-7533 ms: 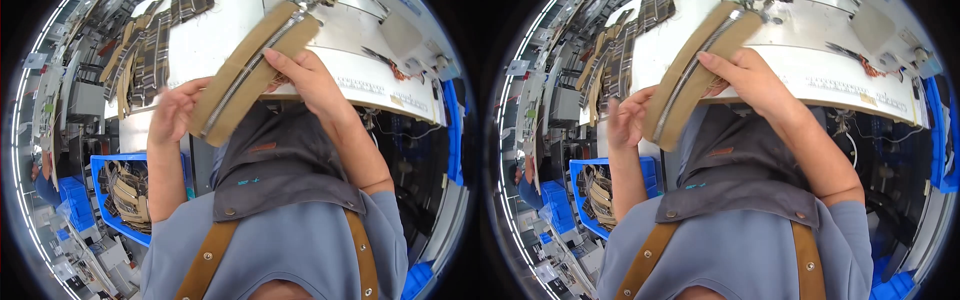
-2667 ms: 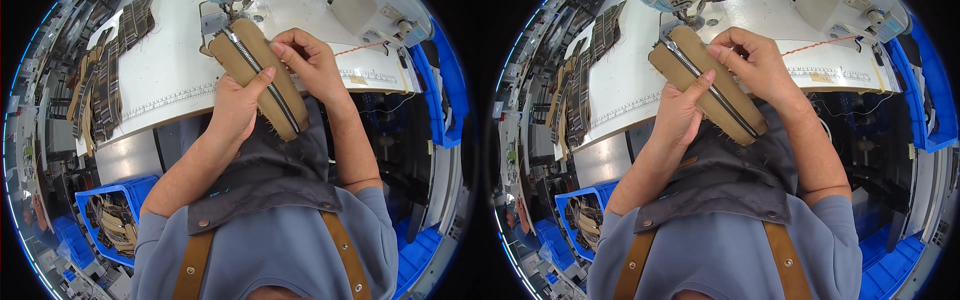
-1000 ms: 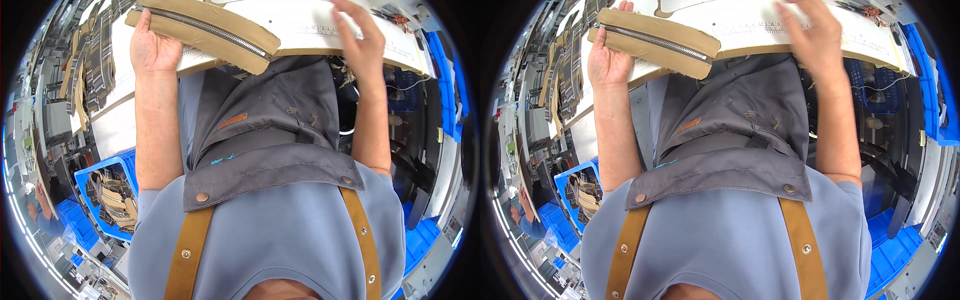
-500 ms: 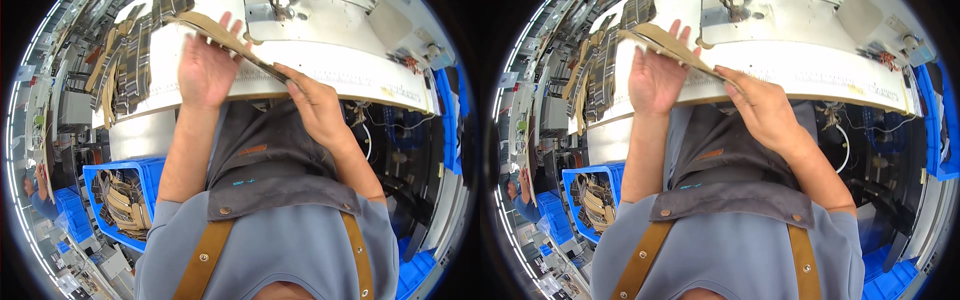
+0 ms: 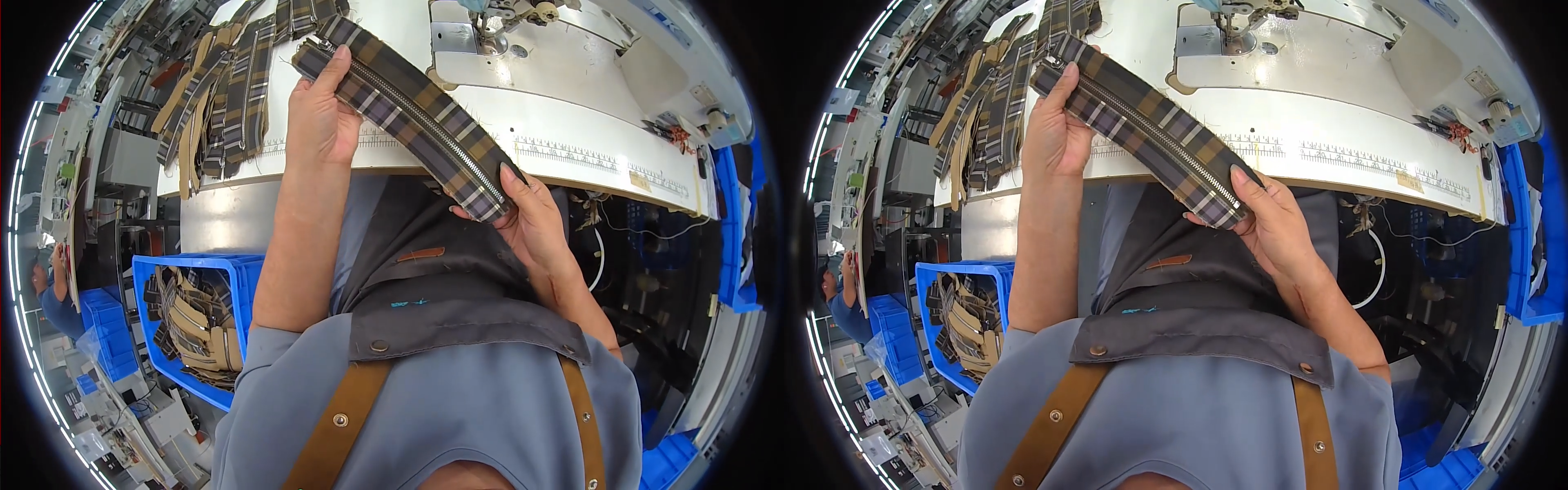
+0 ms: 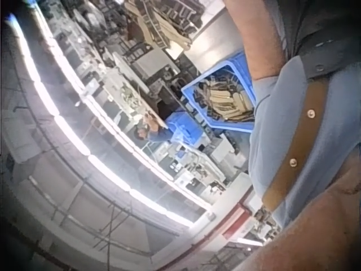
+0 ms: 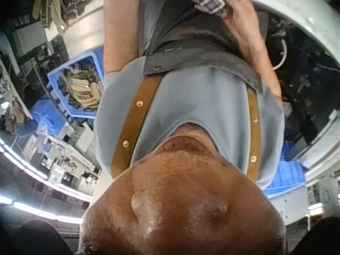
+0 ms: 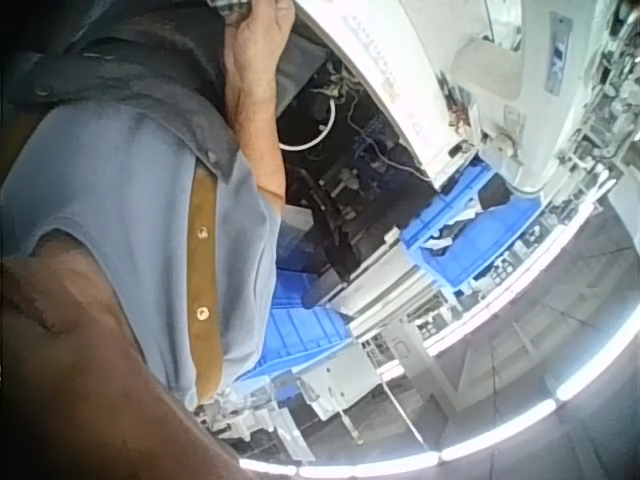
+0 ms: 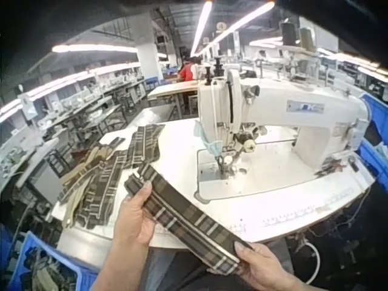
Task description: Sewing zippers onto plaid fabric strips using an industrial sewing machine.
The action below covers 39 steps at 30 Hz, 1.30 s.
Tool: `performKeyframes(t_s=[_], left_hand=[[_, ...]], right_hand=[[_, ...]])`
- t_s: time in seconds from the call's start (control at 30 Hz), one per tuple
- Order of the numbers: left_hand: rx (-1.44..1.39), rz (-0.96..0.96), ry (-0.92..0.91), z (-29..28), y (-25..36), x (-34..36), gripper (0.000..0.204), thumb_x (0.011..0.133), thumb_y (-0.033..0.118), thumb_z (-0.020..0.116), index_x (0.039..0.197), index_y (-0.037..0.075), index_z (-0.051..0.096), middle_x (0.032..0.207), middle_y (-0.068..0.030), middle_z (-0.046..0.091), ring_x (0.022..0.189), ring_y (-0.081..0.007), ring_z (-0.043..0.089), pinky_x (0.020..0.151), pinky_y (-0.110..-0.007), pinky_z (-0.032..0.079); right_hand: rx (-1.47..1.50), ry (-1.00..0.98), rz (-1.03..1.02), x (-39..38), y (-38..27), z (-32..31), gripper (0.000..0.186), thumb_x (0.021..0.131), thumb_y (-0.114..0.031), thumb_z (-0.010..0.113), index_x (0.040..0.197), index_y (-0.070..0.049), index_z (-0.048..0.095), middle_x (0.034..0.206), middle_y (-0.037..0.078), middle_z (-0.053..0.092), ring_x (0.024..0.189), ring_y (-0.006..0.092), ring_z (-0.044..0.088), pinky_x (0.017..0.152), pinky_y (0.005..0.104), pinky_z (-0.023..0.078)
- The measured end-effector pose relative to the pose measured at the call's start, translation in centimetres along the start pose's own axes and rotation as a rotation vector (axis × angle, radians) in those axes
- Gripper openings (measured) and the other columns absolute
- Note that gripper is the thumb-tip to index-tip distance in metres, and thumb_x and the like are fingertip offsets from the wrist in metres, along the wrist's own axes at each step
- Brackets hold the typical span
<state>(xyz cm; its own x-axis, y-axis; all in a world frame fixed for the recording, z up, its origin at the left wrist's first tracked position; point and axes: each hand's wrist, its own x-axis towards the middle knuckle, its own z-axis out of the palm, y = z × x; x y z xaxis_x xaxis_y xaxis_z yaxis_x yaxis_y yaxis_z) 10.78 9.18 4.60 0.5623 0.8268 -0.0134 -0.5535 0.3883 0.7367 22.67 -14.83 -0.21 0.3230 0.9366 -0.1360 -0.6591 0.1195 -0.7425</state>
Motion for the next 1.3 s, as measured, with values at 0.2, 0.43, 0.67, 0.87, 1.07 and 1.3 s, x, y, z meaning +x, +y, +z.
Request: performKeyframes(t_s=[0.2,0.43,0.67,0.87,1.07,1.3], left_hand=[[0.101,0.158,0.129,0.4,0.3,0.4,0.033,0.089,-0.005,0.074,0.12,-0.004,0.061,0.11,-0.0157,0.073,0.097,-0.0255,0.074,0.087,-0.04,0.066],[0.131,0.229,0.153,-0.1,0.0,0.4,0.038,0.086,-0.009,0.075,0.12,-0.006,0.059,0.108,-0.0171,0.071,0.094,-0.0264,0.075,0.084,-0.038,0.067],[0.158,0.182,0.154,-0.4,-0.2,0.8,0.041,0.085,-0.009,0.076,0.121,-0.009,0.056,0.109,-0.0189,0.071,0.096,-0.0278,0.075,0.085,-0.04,0.067],[0.165,0.173,0.18,-0.2,-0.3,1.0,0.038,0.085,-0.01,0.076,0.119,-0.01,0.058,0.109,-0.0193,0.07,0.095,-0.0276,0.075,0.085,-0.039,0.067],[0.274,0.162,0.083,-0.6,0.0,1.0,0.035,0.082,-0.01,0.079,0.112,-0.007,0.062,0.104,-0.0198,0.073,0.092,-0.0272,0.075,0.084,-0.037,0.065],[0.249,0.131,0.131,0.3,0.4,0.6,0.044,0.075,-0.008,0.086,0.111,-0.006,0.061,0.096,-0.0161,0.073,0.083,-0.0239,0.074,0.076,-0.037,0.064]], right_hand=[[0.037,-0.019,0.056,-0.3,0.5,-0.9,0.056,0.113,-0.033,0.038,0.145,0.014,0.041,0.137,0.031,0.058,0.121,0.0442,0.065,0.097,0.0548,0.06],[0.014,-0.07,0.0,-1.0,0.7,-0.5,0.064,0.113,-0.039,0.03,0.148,0.015,0.037,0.141,0.034,0.054,0.124,0.0495,0.061,0.099,0.055,0.059],[-0.03,-0.129,-0.024,-0.9,1.0,-0.6,0.065,0.113,-0.041,0.028,0.15,0.012,0.037,0.142,0.032,0.054,0.125,0.0471,0.061,0.101,0.0537,0.057],[-0.025,-0.085,-0.008,-1.1,2.0,-1.5,0.062,0.113,-0.039,0.03,0.147,0.011,0.042,0.138,0.029,0.059,0.123,0.0412,0.064,0.104,0.0514,0.054],[-0.064,0.057,-0.04,-1.7,2.7,-1.9,0.045,0.111,-0.03,0.048,0.123,0.01,0.066,0.116,0.013,0.072,0.097,0.0143,0.067,0.091,0.0296,0.052],[-0.132,0.011,-0.057,-1.6,3.1,-2.3,0.044,0.111,-0.032,0.05,0.109,0.007,0.072,0.108,0.011,0.074,0.095,0.0109,0.065,0.088,0.0281,0.052]])
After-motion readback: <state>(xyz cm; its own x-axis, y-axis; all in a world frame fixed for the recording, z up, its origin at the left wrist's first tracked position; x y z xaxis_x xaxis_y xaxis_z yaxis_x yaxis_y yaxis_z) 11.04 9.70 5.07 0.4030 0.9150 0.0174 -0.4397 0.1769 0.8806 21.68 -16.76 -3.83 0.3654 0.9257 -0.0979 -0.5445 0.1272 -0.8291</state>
